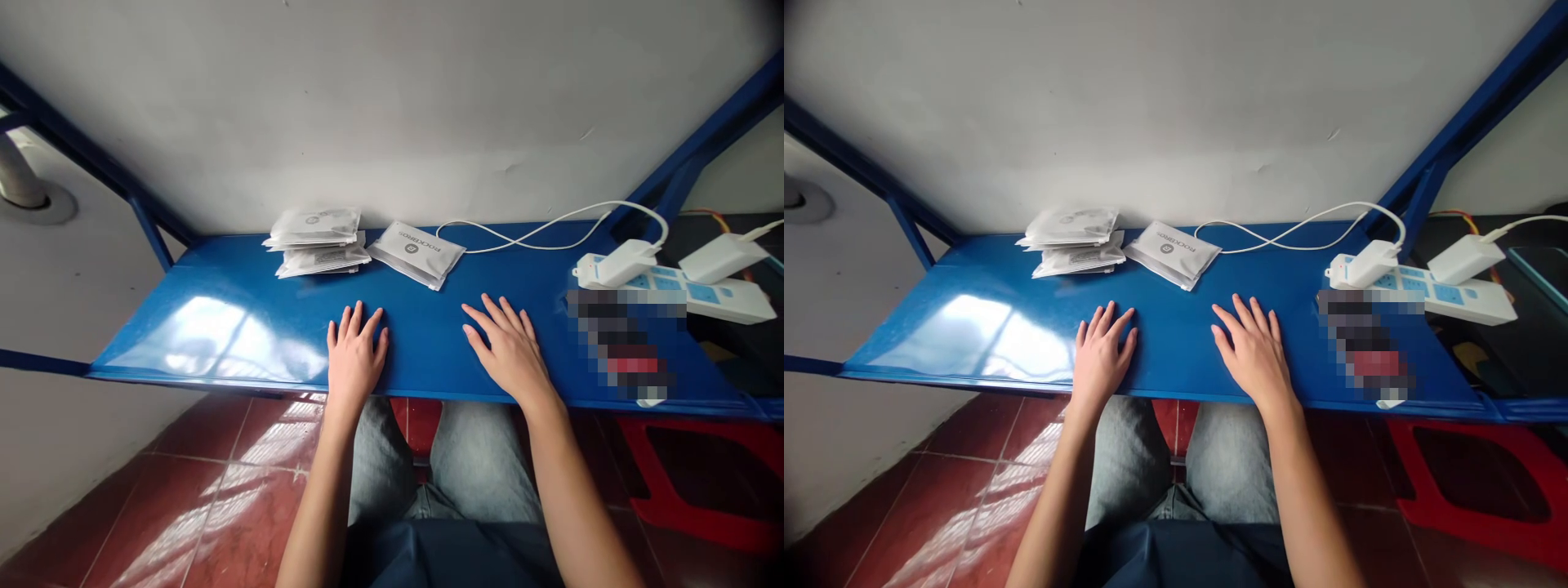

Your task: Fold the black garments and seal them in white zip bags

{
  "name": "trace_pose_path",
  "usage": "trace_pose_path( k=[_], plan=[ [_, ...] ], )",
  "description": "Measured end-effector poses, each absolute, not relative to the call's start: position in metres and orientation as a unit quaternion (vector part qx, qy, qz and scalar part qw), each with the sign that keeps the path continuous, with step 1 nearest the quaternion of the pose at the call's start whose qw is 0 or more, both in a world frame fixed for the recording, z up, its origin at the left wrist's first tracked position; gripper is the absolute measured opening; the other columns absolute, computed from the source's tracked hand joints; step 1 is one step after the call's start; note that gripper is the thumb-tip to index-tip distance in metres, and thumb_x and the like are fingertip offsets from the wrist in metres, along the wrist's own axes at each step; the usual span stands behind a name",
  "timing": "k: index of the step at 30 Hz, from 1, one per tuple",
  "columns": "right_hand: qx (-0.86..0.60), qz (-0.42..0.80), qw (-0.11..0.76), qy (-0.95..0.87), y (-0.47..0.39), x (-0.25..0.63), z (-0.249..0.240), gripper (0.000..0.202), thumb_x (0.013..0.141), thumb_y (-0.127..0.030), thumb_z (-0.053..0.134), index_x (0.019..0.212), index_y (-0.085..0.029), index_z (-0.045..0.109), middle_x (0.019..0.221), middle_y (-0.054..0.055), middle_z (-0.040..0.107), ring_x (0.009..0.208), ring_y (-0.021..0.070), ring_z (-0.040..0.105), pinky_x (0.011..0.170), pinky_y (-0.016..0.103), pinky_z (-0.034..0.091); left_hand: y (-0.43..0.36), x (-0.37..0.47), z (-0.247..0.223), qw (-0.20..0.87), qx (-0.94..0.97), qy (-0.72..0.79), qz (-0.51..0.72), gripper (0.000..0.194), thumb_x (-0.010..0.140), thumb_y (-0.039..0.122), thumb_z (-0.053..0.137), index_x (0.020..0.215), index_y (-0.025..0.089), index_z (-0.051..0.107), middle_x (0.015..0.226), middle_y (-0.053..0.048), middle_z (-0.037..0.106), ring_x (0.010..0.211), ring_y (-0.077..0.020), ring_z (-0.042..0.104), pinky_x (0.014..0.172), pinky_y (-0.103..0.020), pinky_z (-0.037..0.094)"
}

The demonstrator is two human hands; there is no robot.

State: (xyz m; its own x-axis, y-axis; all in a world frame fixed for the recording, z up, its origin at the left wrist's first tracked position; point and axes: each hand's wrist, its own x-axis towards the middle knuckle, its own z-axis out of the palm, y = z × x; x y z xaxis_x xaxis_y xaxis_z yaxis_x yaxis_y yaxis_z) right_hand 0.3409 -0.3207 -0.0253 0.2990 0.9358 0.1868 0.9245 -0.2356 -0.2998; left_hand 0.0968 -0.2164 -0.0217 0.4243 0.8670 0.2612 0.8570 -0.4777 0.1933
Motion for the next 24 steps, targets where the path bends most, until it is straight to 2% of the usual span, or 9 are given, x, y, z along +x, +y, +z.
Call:
trace_pose_path(
  k=[24],
  plan=[
    [-0.787, 0.019, 0.18, -0.59, -0.3217, 0.3396, -0.0244, 0.048, 0.108, -0.046, 0.037, 0.151, -0.033, 0.053, 0.167, 0.005, 0.039, 0.157, 0.0332, 0.029, 0.126, 0.062, 0.025, -0.216, 0.0947, -0.025, 0.022, 0.844, 0.507, 0.173, 0.044, 0.106, 0.04, 0.045, 0.147, 0.029, 0.058, 0.163, -0.009, 0.044, 0.153, -0.0314, 0.037, 0.125, -0.058, 0.029]
  ],
)
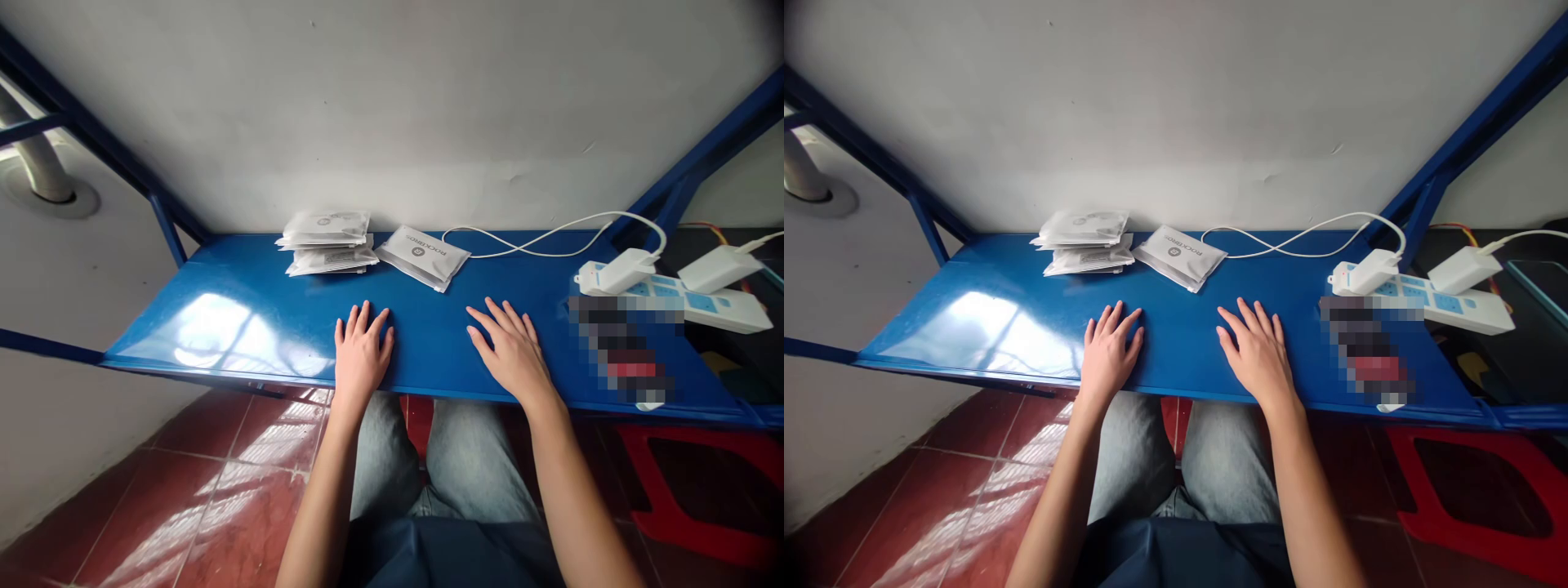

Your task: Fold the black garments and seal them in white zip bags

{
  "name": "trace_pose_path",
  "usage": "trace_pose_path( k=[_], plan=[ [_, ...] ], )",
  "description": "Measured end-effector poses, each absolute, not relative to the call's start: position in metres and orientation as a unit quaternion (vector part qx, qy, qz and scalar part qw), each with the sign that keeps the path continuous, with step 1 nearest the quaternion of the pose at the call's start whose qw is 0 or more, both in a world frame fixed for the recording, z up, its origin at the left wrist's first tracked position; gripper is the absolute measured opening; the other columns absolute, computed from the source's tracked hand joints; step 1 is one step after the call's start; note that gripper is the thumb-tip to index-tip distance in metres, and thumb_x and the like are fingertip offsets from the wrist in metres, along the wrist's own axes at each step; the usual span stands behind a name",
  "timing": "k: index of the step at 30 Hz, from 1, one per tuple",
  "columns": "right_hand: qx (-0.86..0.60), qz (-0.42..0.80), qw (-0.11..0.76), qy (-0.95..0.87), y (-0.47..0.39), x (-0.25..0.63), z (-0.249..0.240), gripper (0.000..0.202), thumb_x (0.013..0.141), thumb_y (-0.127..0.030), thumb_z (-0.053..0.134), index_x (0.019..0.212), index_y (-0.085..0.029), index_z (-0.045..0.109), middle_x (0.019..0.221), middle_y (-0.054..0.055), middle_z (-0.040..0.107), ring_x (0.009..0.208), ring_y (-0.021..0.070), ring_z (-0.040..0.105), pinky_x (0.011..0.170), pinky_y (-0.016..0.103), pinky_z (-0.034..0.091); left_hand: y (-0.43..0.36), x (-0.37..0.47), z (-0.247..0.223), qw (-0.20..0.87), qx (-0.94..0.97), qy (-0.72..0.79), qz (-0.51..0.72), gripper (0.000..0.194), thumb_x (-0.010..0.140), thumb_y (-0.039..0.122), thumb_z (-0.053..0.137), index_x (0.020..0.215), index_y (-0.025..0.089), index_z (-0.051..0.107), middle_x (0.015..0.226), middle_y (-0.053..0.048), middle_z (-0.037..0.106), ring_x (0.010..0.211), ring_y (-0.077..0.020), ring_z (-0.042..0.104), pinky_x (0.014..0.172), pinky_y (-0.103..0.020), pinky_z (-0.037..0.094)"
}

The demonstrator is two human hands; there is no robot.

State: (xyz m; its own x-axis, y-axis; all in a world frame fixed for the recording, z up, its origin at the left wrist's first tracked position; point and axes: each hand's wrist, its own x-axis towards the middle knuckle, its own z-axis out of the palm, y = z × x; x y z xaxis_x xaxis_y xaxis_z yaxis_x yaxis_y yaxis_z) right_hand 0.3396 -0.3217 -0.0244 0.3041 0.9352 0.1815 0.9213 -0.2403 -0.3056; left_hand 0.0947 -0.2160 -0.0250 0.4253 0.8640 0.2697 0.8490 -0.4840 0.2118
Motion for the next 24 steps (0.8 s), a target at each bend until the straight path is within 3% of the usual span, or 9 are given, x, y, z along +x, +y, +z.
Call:
trace_pose_path(
  k=[20, 24],
  plan=[
    [-0.785, 0.025, 0.182, -0.591, -0.3217, 0.3406, -0.025, 0.049, 0.108, -0.048, 0.036, 0.152, -0.033, 0.053, 0.167, 0.005, 0.039, 0.157, 0.0333, 0.028, 0.126, 0.063, 0.024, -0.2154, 0.0941, -0.0267, 0.031, 0.844, 0.498, 0.196, 0.042, 0.105, 0.038, 0.047, 0.144, 0.028, 0.06, 0.161, -0.011, 0.047, 0.151, -0.0334, 0.039, 0.123, -0.059, 0.028],
    [-0.788, 0.018, 0.177, -0.59, -0.3214, 0.3411, -0.0262, 0.049, 0.108, -0.048, 0.036, 0.152, -0.034, 0.053, 0.167, 0.004, 0.039, 0.157, 0.0327, 0.029, 0.125, 0.063, 0.025, -0.2163, 0.0922, -0.023, 0.031, 0.822, 0.505, 0.262, 0.034, 0.102, 0.038, 0.053, 0.131, 0.025, 0.067, 0.144, -0.016, 0.058, 0.135, -0.032, 0.053, 0.114, -0.051, 0.039]
  ],
)
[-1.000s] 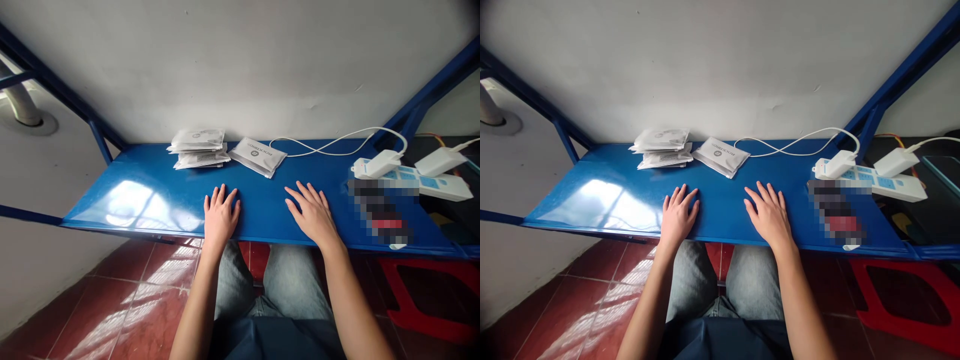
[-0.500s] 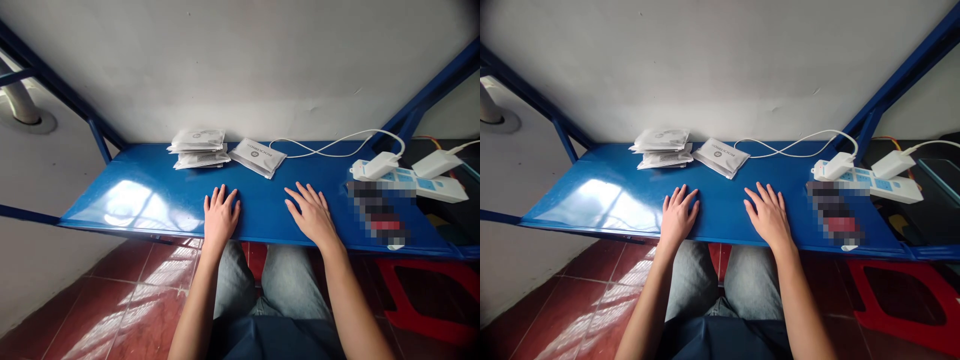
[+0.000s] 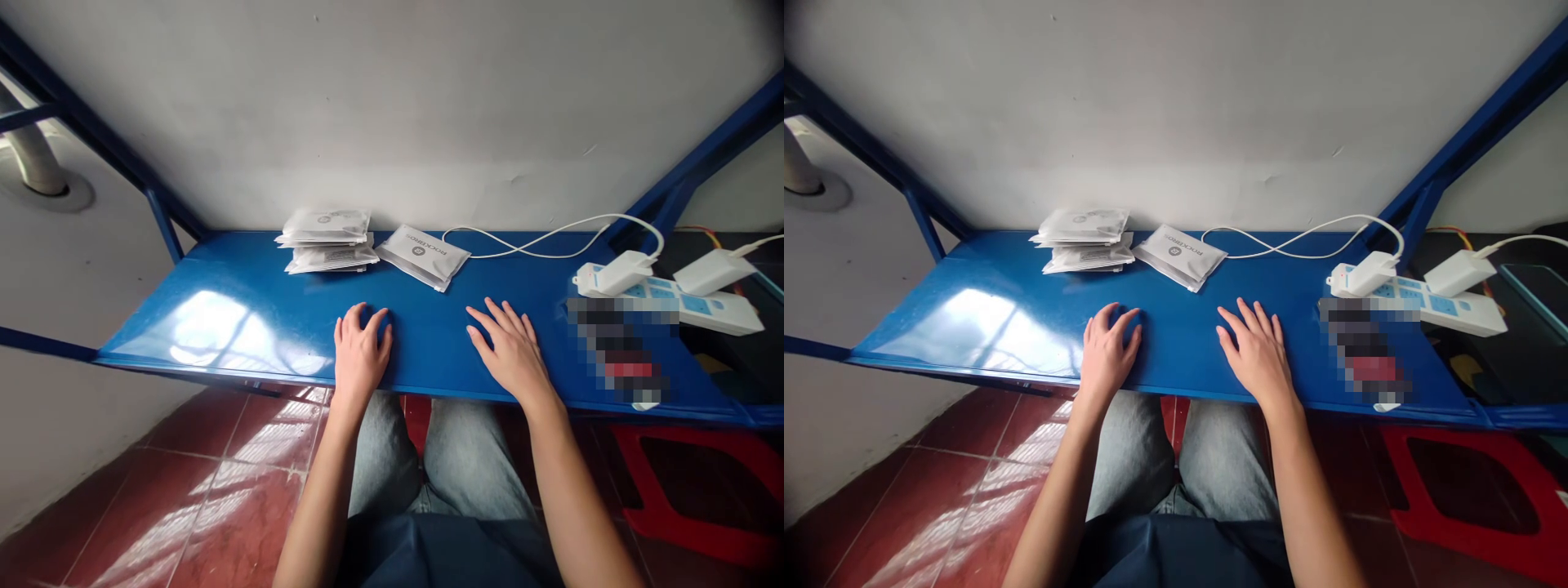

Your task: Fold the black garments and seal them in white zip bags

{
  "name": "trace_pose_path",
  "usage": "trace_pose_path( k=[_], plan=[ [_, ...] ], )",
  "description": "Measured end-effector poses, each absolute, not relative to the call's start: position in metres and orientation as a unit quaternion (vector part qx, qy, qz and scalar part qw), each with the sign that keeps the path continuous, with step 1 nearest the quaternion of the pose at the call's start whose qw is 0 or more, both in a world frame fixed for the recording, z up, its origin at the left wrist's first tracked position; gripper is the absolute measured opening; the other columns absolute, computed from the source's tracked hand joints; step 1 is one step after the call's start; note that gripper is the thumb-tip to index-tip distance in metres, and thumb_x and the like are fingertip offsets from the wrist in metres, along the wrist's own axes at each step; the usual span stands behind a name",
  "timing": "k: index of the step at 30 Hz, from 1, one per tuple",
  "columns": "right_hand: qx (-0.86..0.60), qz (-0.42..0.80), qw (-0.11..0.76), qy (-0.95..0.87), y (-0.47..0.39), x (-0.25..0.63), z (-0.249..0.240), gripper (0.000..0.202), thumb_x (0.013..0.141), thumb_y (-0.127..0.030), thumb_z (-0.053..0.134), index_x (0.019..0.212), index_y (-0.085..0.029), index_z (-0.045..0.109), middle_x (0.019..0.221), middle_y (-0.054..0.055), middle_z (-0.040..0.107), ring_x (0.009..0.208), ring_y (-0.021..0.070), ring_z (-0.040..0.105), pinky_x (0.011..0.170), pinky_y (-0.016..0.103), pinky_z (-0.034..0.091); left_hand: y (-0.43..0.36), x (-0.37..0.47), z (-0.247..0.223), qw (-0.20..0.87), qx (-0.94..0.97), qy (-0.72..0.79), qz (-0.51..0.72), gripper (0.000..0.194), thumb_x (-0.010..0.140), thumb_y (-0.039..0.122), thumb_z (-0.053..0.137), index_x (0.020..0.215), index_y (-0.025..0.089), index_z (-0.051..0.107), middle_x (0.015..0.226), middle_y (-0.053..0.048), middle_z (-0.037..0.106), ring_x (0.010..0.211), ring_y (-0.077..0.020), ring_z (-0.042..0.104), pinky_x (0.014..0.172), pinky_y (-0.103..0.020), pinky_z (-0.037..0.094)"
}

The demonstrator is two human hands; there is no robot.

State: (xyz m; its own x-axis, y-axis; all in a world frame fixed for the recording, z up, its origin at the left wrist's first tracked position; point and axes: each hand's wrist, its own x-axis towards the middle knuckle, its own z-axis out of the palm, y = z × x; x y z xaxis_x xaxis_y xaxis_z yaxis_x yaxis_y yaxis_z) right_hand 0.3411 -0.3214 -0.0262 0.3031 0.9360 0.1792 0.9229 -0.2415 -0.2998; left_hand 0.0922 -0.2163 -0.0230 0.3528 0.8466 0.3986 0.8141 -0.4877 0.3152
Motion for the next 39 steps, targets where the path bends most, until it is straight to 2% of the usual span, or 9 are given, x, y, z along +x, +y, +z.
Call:
trace_pose_path(
  k=[3, 7, 12, 15, 18, 23, 30, 34, 39],
  plan=[
    [-0.786, 0.013, 0.183, -0.59, -0.321, 0.342, -0.028, 0.048, 0.108, -0.048, 0.038, 0.15, -0.034, 0.054, 0.166, 0.005, 0.041, 0.156, 0.0331, 0.03, 0.125, 0.063, 0.026, -0.216, 0.089, -0.019, 0.061, 0.805, 0.521, 0.278, 0.03, 0.102, 0.041, 0.052, 0.09, 0.021, 0.07, 0.095, -0.011, 0.067, 0.094, -0.0237, 0.063, 0.085, -0.033, 0.047],
    [-0.784, 0.016, 0.194, -0.59, -0.321, 0.342, -0.03, 0.048, 0.108, -0.048, 0.038, 0.15, -0.034, 0.054, 0.166, 0.005, 0.041, 0.156, 0.033, 0.03, 0.125, 0.063, 0.025, -0.216, 0.087, -0.017, 0.126, 0.828, 0.516, 0.182, 0.048, 0.101, 0.039, 0.05, 0.057, 0.022, 0.046, 0.053, 0.002, 0.041, 0.053, -0.0146, 0.042, 0.057, -0.03, 0.024],
    [-0.768, -0.004, 0.225, -0.6, -0.321, 0.341, -0.027, 0.043, 0.106, -0.045, 0.042, 0.142, -0.033, 0.06, 0.157, 0.008, 0.052, 0.149, 0.0342, 0.041, 0.12, 0.062, 0.032, -0.216, 0.086, -0.014, 0.172, 0.805, 0.535, 0.192, 0.051, 0.1, 0.043, 0.048, 0.056, 0.021, 0.04, 0.051, 0.003, 0.035, 0.05, -0.0126, 0.032, 0.056, -0.03, 0.017],
    [-0.744, -0.019, 0.307, -0.593, -0.325, 0.341, -0.022, 0.025, 0.098, -0.045, 0.057, 0.101, -0.025, 0.071, 0.107, 0.008, 0.07, 0.101, 0.0252, 0.065, 0.091, 0.04, 0.052, -0.218, 0.086, -0.012, 0.17, 0.805, 0.536, 0.187, 0.051, 0.101, 0.045, 0.046, 0.056, 0.021, 0.042, 0.05, 0.003, 0.038, 0.051, -0.0131, 0.036, 0.057, -0.03, 0.017],
    [-0.719, 0.037, 0.368, -0.589, -0.332, 0.342, -0.021, 0.041, 0.094, -0.033, 0.058, 0.059, -0.024, 0.037, 0.059, -0.005, 0.037, 0.056, 0.0124, 0.035, 0.055, 0.027, 0.032, -0.219, 0.086, -0.011, 0.159, 0.812, 0.535, 0.172, 0.052, 0.102, 0.046, 0.044, 0.057, 0.022, 0.045, 0.051, 0.001, 0.042, 0.051, -0.0143, 0.042, 0.057, -0.031, 0.017],
    [-0.687, 0.105, 0.36, -0.623, -0.335, 0.344, -0.023, 0.044, 0.085, -0.016, 0.052, 0.064, -0.024, 0.014, 0.063, -0.006, 0.016, 0.06, 0.0119, 0.015, 0.055, 0.03, 0.016, -0.219, 0.087, -0.012, 0.142, 0.818, 0.534, 0.156, 0.052, 0.103, 0.046, 0.043, 0.058, 0.022, 0.048, 0.052, 0.0, 0.046, 0.053, -0.0147, 0.048, 0.057, -0.031, 0.017],
    [-0.711, 0.088, 0.337, -0.612, -0.331, 0.34, -0.019, 0.044, 0.098, -0.03, 0.052, 0.06, -0.024, 0.03, 0.058, -0.007, 0.026, 0.056, 0.0117, 0.023, 0.054, 0.028, 0.025, -0.219, 0.086, -0.01, 0.112, 0.831, 0.529, 0.133, 0.05, 0.105, 0.046, 0.041, 0.064, 0.022, 0.057, 0.055, 0.0, 0.053, 0.056, -0.0158, 0.055, 0.056, -0.029, 0.024],
    [-0.719, 0.053, 0.323, -0.613, -0.333, 0.337, -0.014, 0.023, 0.099, -0.036, 0.055, 0.116, -0.025, 0.067, 0.115, 0.008, 0.068, 0.091, 0.0186, 0.066, 0.073, 0.028, 0.051, -0.222, 0.086, -0.009, 0.072, 0.896, 0.402, 0.175, 0.042, 0.102, 0.055, 0.048, 0.121, 0.024, 0.07, 0.123, -0.012, 0.071, 0.117, -0.0273, 0.065, 0.096, -0.036, 0.046],
    [-0.747, 0.06, 0.221, -0.624, -0.316, 0.332, -0.009, 0.067, 0.102, -0.046, 0.049, 0.164, -0.038, 0.024, 0.175, 0.009, 0.013, 0.158, 0.0365, 0.024, 0.12, 0.065, 0.031, -0.22, 0.092, -0.016, 0.014, 0.931, 0.341, 0.131, 0.074, 0.098, 0.065, 0.051, 0.162, 0.033, 0.033, 0.171, -0.013, 0.026, 0.158, -0.0377, 0.023, 0.124, -0.062, 0.021]
  ],
)
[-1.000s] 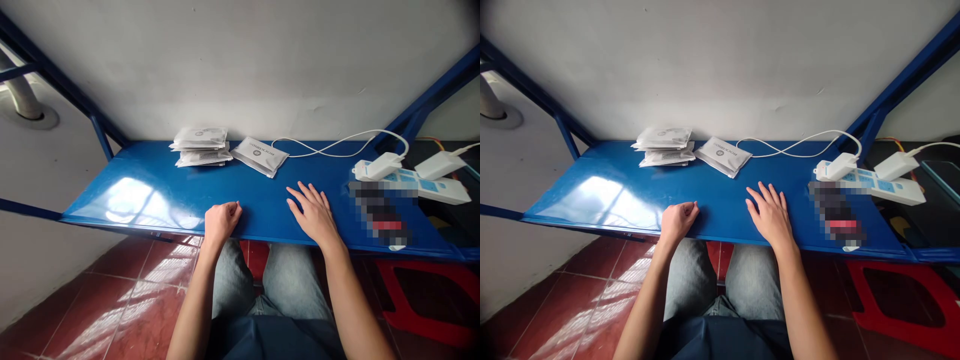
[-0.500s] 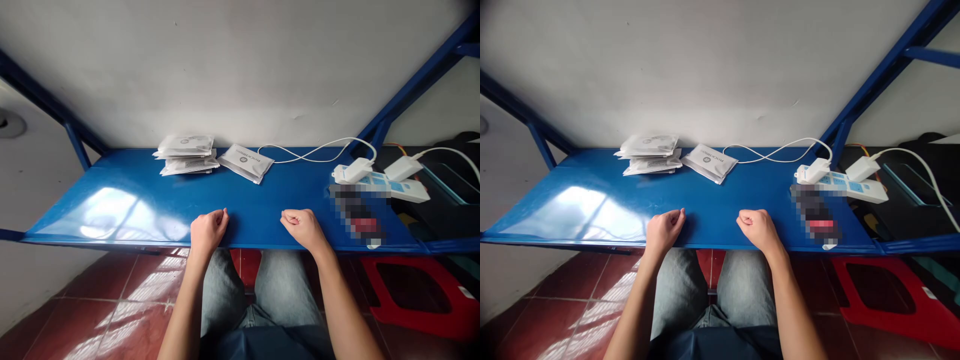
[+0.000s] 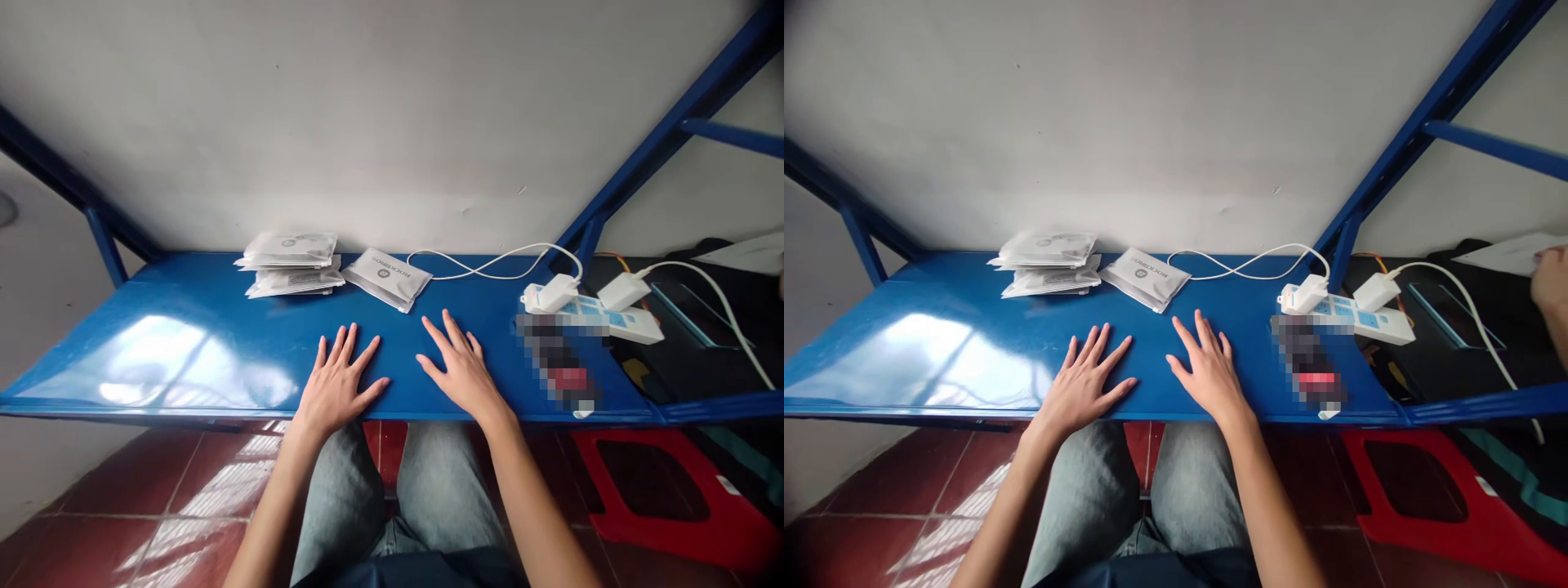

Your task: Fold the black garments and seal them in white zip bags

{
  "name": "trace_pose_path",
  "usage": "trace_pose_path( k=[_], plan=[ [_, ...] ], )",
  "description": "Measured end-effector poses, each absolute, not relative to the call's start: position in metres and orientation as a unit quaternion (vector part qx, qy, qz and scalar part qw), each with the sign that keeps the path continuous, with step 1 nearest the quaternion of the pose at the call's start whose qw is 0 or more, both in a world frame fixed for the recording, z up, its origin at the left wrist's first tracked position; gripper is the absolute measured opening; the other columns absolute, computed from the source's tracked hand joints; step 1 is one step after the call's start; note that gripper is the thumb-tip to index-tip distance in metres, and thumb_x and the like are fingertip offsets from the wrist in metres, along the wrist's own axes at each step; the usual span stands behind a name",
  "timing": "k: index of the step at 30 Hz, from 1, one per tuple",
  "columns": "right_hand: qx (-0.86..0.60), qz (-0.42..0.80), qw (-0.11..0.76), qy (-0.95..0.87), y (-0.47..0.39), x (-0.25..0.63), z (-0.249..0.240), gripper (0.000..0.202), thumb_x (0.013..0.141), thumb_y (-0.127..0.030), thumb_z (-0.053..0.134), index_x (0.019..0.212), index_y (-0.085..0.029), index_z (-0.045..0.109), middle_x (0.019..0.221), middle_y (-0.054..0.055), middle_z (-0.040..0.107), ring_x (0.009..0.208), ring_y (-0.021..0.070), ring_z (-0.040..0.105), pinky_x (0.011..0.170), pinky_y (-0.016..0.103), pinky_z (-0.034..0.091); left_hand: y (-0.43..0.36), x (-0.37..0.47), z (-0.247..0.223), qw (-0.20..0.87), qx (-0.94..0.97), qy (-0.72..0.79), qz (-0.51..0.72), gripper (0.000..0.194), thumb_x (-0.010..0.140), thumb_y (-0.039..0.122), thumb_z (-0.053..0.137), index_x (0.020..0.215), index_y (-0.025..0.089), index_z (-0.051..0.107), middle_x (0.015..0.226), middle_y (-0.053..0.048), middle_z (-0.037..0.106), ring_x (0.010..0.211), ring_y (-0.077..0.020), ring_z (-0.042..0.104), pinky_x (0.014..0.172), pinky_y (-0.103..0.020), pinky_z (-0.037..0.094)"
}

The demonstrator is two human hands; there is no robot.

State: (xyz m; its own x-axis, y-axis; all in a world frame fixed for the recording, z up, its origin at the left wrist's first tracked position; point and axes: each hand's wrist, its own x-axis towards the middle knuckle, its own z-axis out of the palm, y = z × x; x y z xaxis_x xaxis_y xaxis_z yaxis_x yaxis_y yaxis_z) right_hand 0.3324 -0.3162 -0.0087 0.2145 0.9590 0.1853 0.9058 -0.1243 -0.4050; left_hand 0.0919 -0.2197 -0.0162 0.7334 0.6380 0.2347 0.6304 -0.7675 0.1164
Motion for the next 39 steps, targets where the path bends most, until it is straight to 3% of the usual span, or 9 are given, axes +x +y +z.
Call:
trace_pose_path(
  k=[3, 6, 12, 19, 24, 28, 33, 37, 39],
  plan=[
    [-0.733, 0.073, 0.199, -0.646, -0.278, 0.328, 0.002, 0.078, 0.102, -0.046, 0.051, 0.167, -0.035, 0.011, 0.176, 0.01, 0.0, 0.161, 0.0387, 0.008, 0.121, 0.069, 0.025, -0.217, 0.093, -0.019, 0.013, 0.934, 0.339, 0.114, 0.074, 0.099, 0.066, 0.048, 0.164, 0.034, 0.03, 0.172, -0.012, 0.024, 0.158, -0.0355, 0.024, 0.125, -0.06, 0.023],
    [-0.696, 0.035, 0.177, -0.695, -0.23, 0.327, 0.011, 0.083, 0.101, -0.044, 0.056, 0.168, -0.025, 0.012, 0.176, 0.012, -0.005, 0.161, 0.0371, -0.003, 0.126, 0.065, 0.015, -0.215, 0.092, -0.02, 0.005, 0.932, 0.342, 0.12, 0.074, 0.098, 0.066, 0.05, 0.163, 0.034, 0.032, 0.171, -0.011, 0.027, 0.157, -0.0355, 0.027, 0.125, -0.061, 0.026],
    [-0.685, 0.062, 0.12, -0.716, -0.184, 0.341, -0.003, 0.074, 0.104, -0.051, 0.048, 0.167, -0.024, 0.021, 0.175, 0.013, 0.01, 0.161, 0.0352, 0.007, 0.126, 0.065, 0.012, -0.214, 0.09, -0.026, 0.005, 0.929, 0.339, 0.151, 0.067, 0.098, 0.061, 0.054, 0.158, 0.035, 0.042, 0.169, -0.009, 0.033, 0.154, -0.0364, 0.034, 0.123, -0.062, 0.031],
    [-0.661, 0.027, 0.189, -0.726, -0.192, 0.352, -0.011, 0.082, 0.102, -0.053, 0.054, 0.168, -0.027, 0.012, 0.176, 0.012, -0.004, 0.162, 0.0316, -0.006, 0.127, 0.063, 0.009, -0.166, 0.105, -0.019, 0.028, 0.907, 0.349, 0.235, 0.057, 0.104, 0.051, 0.046, 0.154, 0.026, 0.047, 0.164, -0.015, 0.04, 0.147, -0.0322, 0.046, 0.118, -0.053, 0.042],
    [-0.667, 0.039, 0.224, -0.71, -0.186, 0.364, -0.012, 0.092, 0.096, -0.058, 0.061, 0.168, -0.024, 0.014, 0.176, 0.012, -0.002, 0.162, 0.0315, -0.001, 0.128, 0.058, 0.009, -0.08, 0.146, 0.005, 0.038, 0.932, 0.27, 0.237, 0.056, 0.105, 0.047, 0.038, 0.155, 0.021, 0.043, 0.17, -0.011, 0.03, 0.158, -0.03, 0.026, 0.123, -0.051, 0.036],
    [-0.661, 0.07, 0.202, -0.719, -0.179, 0.37, -0.005, 0.075, 0.1, -0.051, 0.057, 0.164, -0.024, 0.029, 0.173, 0.01, 0.024, 0.161, 0.027, 0.017, 0.129, 0.055, 0.012, -0.047, 0.173, 0.001, 0.022, 0.95, 0.266, 0.164, 0.056, 0.105, 0.042, 0.035, 0.152, 0.015, 0.048, 0.163, -0.016, 0.041, 0.153, -0.0346, 0.035, 0.12, -0.055, 0.036],
    [-0.629, 0.145, 0.17, -0.745, -0.234, 0.372, 0.012, 0.075, 0.095, -0.052, 0.066, 0.161, -0.026, 0.039, 0.17, 0.009, 0.032, 0.158, 0.0291, 0.025, 0.13, 0.055, 0.016, -0.109, 0.154, -0.004, -0.029, 0.949, 0.283, 0.135, 0.054, 0.102, 0.052, 0.042, 0.146, 0.024, 0.056, 0.148, -0.015, 0.057, 0.131, -0.0384, 0.058, 0.11, -0.056, 0.045],
    [-0.564, 0.187, 0.204, -0.778, -0.319, 0.37, 0.011, 0.091, 0.085, -0.059, 0.077, 0.161, -0.031, 0.037, 0.173, 0.006, 0.023, 0.159, 0.028, 0.022, 0.131, 0.051, 0.018, -0.194, 0.12, -0.009, -0.039, 0.952, 0.248, 0.175, 0.066, 0.097, 0.068, 0.048, 0.143, 0.022, 0.056, 0.146, -0.019, 0.059, 0.137, -0.0375, 0.054, 0.114, -0.054, 0.042],
    [-0.562, 0.17, 0.252, -0.769, -0.351, 0.37, 0.004, 0.075, 0.086, -0.049, 0.08, 0.153, -0.031, 0.051, 0.171, 0.006, 0.031, 0.157, 0.0272, 0.03, 0.129, 0.047, 0.026, -0.22, 0.112, -0.014, -0.038, 0.949, 0.247, 0.191, 0.074, 0.096, 0.071, 0.048, 0.149, 0.019, 0.048, 0.152, -0.021, 0.053, 0.14, -0.0374, 0.051, 0.116, -0.055, 0.04]
  ],
)
